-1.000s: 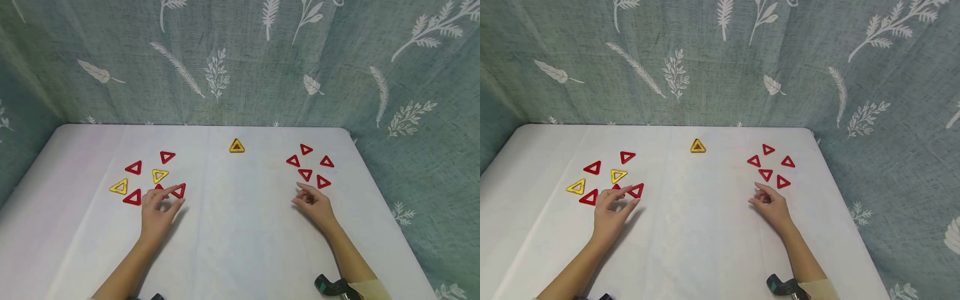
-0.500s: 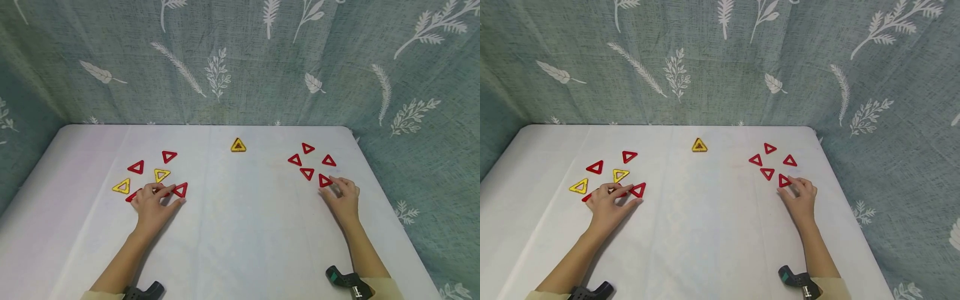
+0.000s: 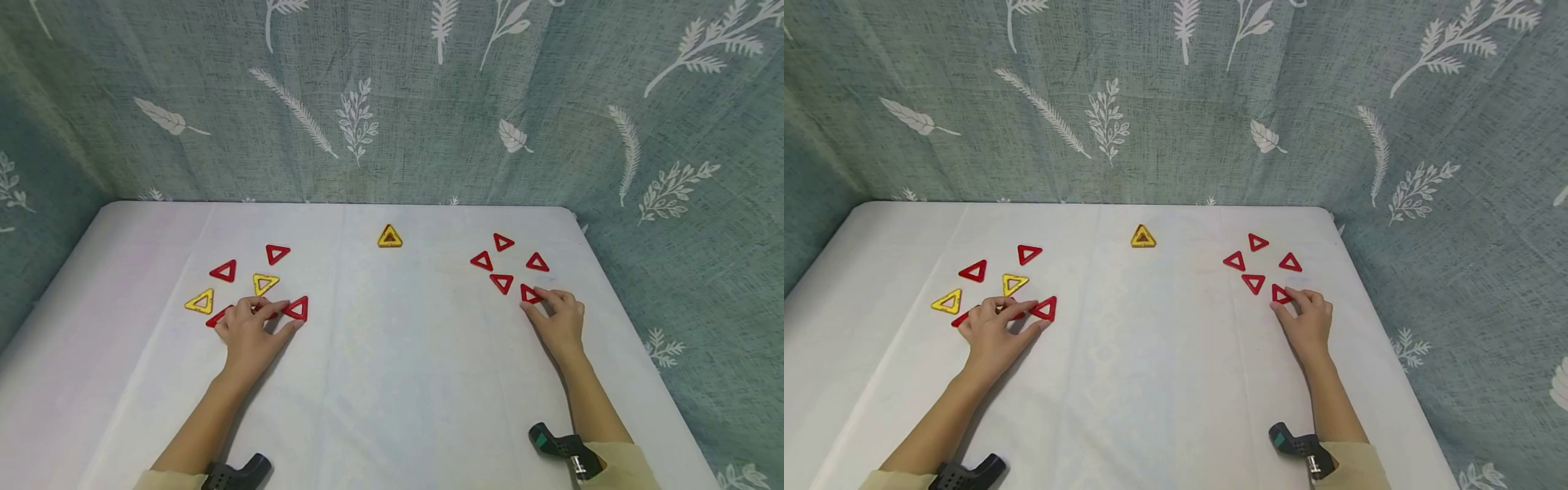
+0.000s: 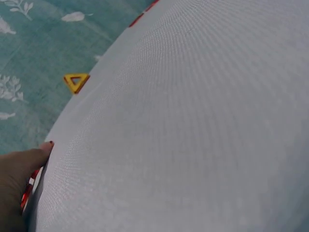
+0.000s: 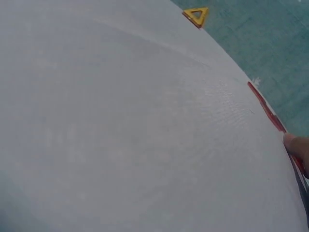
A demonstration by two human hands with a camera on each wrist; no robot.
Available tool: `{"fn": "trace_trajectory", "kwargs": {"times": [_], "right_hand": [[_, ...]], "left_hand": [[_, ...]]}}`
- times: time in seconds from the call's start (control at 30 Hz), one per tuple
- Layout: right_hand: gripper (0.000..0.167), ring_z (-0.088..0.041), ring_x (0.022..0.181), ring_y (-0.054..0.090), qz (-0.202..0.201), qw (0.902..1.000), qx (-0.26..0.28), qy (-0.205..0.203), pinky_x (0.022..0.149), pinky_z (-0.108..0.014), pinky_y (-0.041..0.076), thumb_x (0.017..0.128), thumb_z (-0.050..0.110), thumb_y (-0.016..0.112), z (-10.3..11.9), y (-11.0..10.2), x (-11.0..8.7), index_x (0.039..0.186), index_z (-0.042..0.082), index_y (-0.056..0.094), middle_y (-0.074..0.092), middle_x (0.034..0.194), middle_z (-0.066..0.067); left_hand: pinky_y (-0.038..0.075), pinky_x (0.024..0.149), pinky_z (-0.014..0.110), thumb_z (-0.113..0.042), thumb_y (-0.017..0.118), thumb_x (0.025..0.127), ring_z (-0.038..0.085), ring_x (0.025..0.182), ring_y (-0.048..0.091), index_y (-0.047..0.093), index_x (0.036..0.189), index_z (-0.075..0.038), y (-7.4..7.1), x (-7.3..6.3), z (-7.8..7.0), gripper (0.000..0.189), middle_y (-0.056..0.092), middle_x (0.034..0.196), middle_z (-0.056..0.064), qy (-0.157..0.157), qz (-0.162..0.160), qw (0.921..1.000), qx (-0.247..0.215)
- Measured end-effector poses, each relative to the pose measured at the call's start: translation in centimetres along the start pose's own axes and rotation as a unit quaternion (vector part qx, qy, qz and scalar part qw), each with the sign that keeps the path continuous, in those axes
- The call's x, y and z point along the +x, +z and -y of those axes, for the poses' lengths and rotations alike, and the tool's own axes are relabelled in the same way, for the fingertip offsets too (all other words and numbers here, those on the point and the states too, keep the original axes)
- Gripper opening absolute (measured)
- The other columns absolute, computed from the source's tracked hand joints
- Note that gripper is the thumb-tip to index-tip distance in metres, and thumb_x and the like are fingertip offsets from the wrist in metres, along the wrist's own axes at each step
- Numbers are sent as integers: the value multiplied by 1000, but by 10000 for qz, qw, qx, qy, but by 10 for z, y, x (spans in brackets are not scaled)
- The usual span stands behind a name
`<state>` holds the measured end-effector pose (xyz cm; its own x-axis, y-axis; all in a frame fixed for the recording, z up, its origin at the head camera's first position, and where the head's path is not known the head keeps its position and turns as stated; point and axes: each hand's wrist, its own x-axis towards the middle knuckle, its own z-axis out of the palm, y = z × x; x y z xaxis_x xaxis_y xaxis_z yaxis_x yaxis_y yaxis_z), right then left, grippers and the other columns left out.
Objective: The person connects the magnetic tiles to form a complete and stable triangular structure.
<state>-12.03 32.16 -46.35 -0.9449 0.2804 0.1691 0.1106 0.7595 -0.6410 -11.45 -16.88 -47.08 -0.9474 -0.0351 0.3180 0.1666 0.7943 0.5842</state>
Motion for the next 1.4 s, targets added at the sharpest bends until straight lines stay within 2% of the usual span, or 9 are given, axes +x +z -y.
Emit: {"fn": "trace_trajectory", "kwargs": {"times": [0.2, 0.47, 0.67, 0.87, 0.97, 1.17, 1.4], "right_hand": [[47, -36, 117, 33, 89, 9998, -11, 188, 84, -46, 34, 86, 25, 69, 3, -1, -11, 127, 3, 58, 44, 123, -21], [48, -34, 115, 36, -89, 9996, -7, 278, 81, -44, 36, 84, 27, 70, 10, 4, -30, 125, 4, 60, 46, 120, -19], [45, -32, 109, 39, -49, 9999, 68, -150, 78, -42, 37, 81, 25, 75, 19, 13, -44, 119, 5, 64, 51, 115, -17], [43, -28, 105, 42, 73, 9990, 125, -430, 76, -41, 39, 77, 23, 78, 30, 21, -53, 115, 7, 66, 54, 112, -14], [43, -27, 104, 43, 192, 9985, 146, -491, 76, -41, 39, 76, 23, 79, 37, 25, -56, 114, 8, 67, 54, 111, -14], [41, -27, 100, 45, 378, 9958, 246, -795, 77, -42, 37, 73, 22, 81, 51, 34, -61, 110, 8, 69, 57, 105, -14], [40, -26, 99, 48, 546, 9922, 372, -1060, 80, -43, 36, 71, 23, 83, 65, 45, -64, 106, 11, 70, 59, 104, -11]], "left_hand": [[15, 83, 59, -20, 78, 76, 38, 104, 36, 70, 109, -6, -1, -1, 0, 37, 46, 106, 17, 175, 161, 9997, 45], [18, 83, 54, -16, 79, 75, 32, 100, 39, 72, 107, -7, -2, -2, -1, 34, 48, 100, 12, 431, 282, 9987, -63], [28, 77, 43, -16, 81, 73, 26, 94, 40, 74, 104, -8, -2, -3, -3, 33, 51, 96, 8, 639, 345, 9974, 19], [26, 78, 44, -20, 82, 72, 25, 91, 42, 74, 104, -10, -2, -5, -6, 35, 53, 93, 8, 847, 331, 9957, 180], [25, 78, 45, -20, 82, 71, 25, 91, 42, 74, 103, -10, 0, -6, -8, 34, 52, 92, 7, 892, 322, 9954, 117], [26, 78, 43, -19, 83, 70, 24, 91, 42, 75, 101, -11, 5, -7, -14, 33, 53, 91, 5, 1080, 522, 9928, -56], [29, 78, 43, -20, 83, 71, 21, 89, 41, 76, 100, -13, 9, -7, -20, 32, 53, 92, 4, 957, 669, 9930, -156]]}}
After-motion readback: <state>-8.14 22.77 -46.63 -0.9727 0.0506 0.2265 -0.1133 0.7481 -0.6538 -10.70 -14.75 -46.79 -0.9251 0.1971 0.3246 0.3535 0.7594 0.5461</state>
